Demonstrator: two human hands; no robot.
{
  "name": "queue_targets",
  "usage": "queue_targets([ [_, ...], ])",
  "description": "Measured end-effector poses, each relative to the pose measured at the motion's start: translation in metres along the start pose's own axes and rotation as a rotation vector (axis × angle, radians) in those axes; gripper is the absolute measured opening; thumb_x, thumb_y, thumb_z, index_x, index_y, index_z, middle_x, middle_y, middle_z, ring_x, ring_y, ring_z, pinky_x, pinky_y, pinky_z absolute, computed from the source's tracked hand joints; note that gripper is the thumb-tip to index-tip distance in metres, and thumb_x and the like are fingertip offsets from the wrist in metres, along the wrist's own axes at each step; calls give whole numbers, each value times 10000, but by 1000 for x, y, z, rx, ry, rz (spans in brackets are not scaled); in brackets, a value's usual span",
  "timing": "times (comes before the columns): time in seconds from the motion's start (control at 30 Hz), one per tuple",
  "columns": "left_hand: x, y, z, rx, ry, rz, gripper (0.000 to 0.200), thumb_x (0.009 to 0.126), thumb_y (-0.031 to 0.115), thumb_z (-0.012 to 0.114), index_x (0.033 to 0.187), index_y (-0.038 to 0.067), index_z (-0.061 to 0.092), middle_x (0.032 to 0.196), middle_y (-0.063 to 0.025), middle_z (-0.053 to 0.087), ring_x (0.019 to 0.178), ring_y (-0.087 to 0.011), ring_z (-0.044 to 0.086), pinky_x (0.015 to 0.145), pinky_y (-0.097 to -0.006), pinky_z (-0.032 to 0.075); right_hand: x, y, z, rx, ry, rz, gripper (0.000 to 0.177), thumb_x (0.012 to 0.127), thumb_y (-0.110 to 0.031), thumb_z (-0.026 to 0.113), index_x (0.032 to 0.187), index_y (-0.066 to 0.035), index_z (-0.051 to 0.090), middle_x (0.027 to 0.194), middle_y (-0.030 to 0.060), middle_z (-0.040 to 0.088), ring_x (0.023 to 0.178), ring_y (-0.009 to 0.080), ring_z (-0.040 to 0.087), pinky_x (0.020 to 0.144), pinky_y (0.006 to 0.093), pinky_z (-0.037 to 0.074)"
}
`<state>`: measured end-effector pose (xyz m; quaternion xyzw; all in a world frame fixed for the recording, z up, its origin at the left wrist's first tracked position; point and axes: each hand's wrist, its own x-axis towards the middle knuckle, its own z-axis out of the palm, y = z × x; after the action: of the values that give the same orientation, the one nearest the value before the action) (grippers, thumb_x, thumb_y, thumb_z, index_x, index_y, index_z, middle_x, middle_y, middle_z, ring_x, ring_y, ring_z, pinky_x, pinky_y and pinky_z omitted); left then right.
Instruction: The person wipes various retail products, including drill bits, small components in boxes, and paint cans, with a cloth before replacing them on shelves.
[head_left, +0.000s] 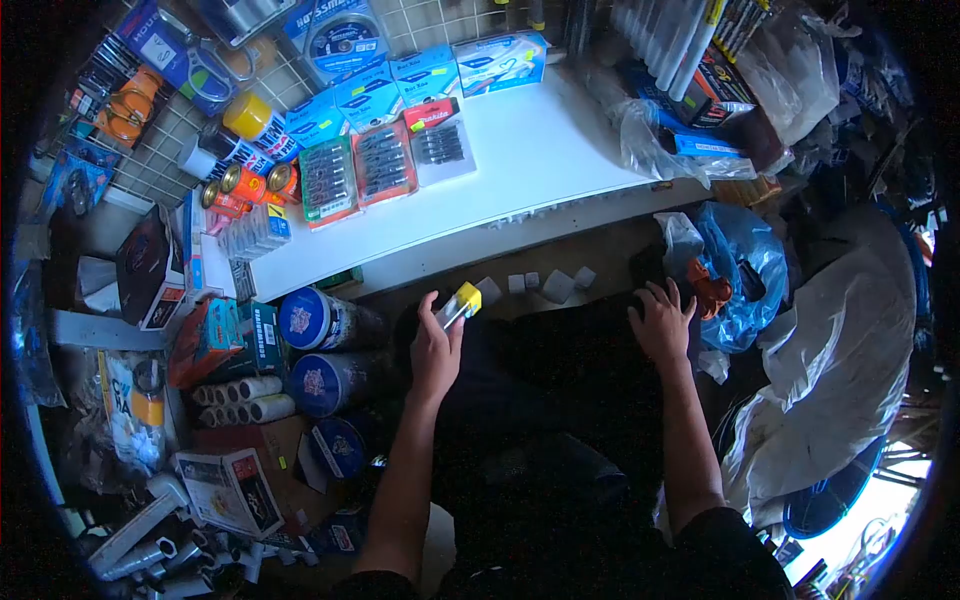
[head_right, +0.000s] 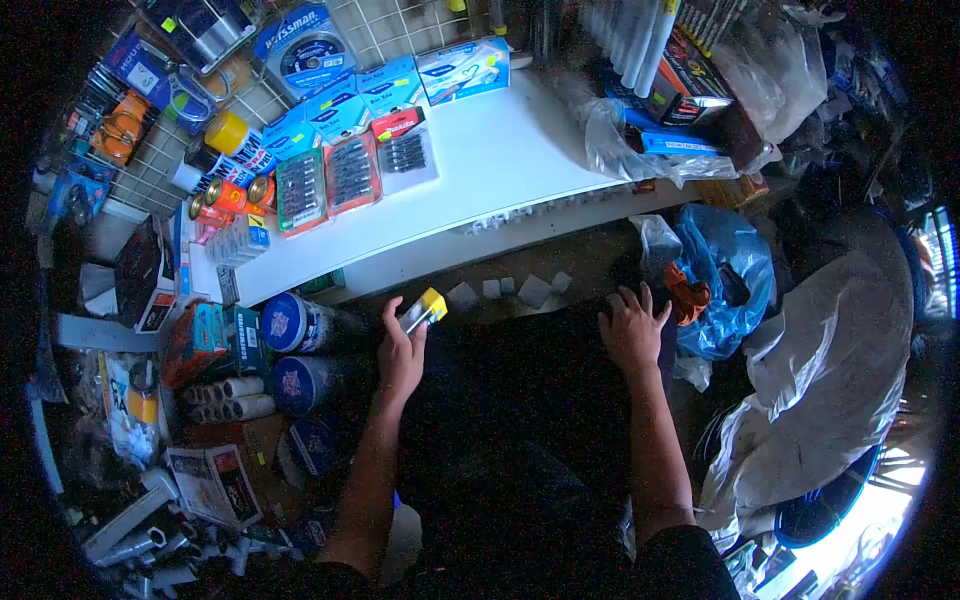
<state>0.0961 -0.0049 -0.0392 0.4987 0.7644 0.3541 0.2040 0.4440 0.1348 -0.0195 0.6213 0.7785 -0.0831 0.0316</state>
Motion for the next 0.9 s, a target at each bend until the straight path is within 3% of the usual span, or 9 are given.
queue_targets([
  [0.1,33,-12,5,121,41,66,455,1002,199,599,1371,8,414,1213,-275,609,1091,-461,627,899,-472,529,-1,-6,-2,-89,-31,9,365,960,-364,622,1259,-159,658,1457,40,523,1478,314,319,1147,752,187],
  [0.17,63,-32,6,300,31,245,388,986,186,612,1302,33,445,1153,-271,619,1031,-459,633,876,-517,517,-1,-9,-6,-82,-46,27,366,962,-373,618,1259,-163,660,1459,34,522,1477,311,319,1153,746,186],
  [0.23,84,-31,6,444,-155,-81,377,950,184,656,1275,86,492,1103,-262,622,998,-459,641,849,-533,522,0,-9,-6,-75,-44,35,364,962,-376,617,1258,-168,663,1460,29,522,1476,310,319,1157,740,186],
  [0.33,103,-40,17,556,-319,-289,465,928,186,699,1350,103,522,1178,-264,588,1083,-428,630,924,-513,527,2,-8,-4,-71,-32,37,359,960,-370,621,1259,-175,665,1459,25,524,1475,311,317,1160,735,186],
  [0.43,112,-64,36,453,-116,-119,248,894,199,710,1112,95,654,1131,-261,609,1033,-459,649,888,-512,543,1,-9,-7,-72,-48,47,365,957,-361,626,1267,-173,663,1453,23,527,1473,310,319,1162,732,187],
  [0.67,158,-99,86,513,-448,-53,232,894,163,667,1112,96,709,1244,-234,609,1125,-439,637,953,-495,542,5,-10,-4,-65,-33,50,375,940,-350,638,1260,-155,663,1428,36,538,1459,312,330,1160,734,189],
  [0.77,171,-79,104,614,-511,-189,246,913,148,633,1143,108,711,1282,-218,616,1174,-416,628,964,-497,540,6,-8,-1,-66,-16,48,370,937,-348,638,1246,-147,667,1412,45,545,1451,320,335,1158,733,193],
  [0.9,167,-95,128,644,-497,-164,253,963,124,544,1137,89,724,1249,-203,666,1161,-393,653,956,-494,553,8,-9,-1,-61,1,37,359,932,-347,640,1225,-140,673,1390,53,555,1440,329,346,1157,730,197],
])
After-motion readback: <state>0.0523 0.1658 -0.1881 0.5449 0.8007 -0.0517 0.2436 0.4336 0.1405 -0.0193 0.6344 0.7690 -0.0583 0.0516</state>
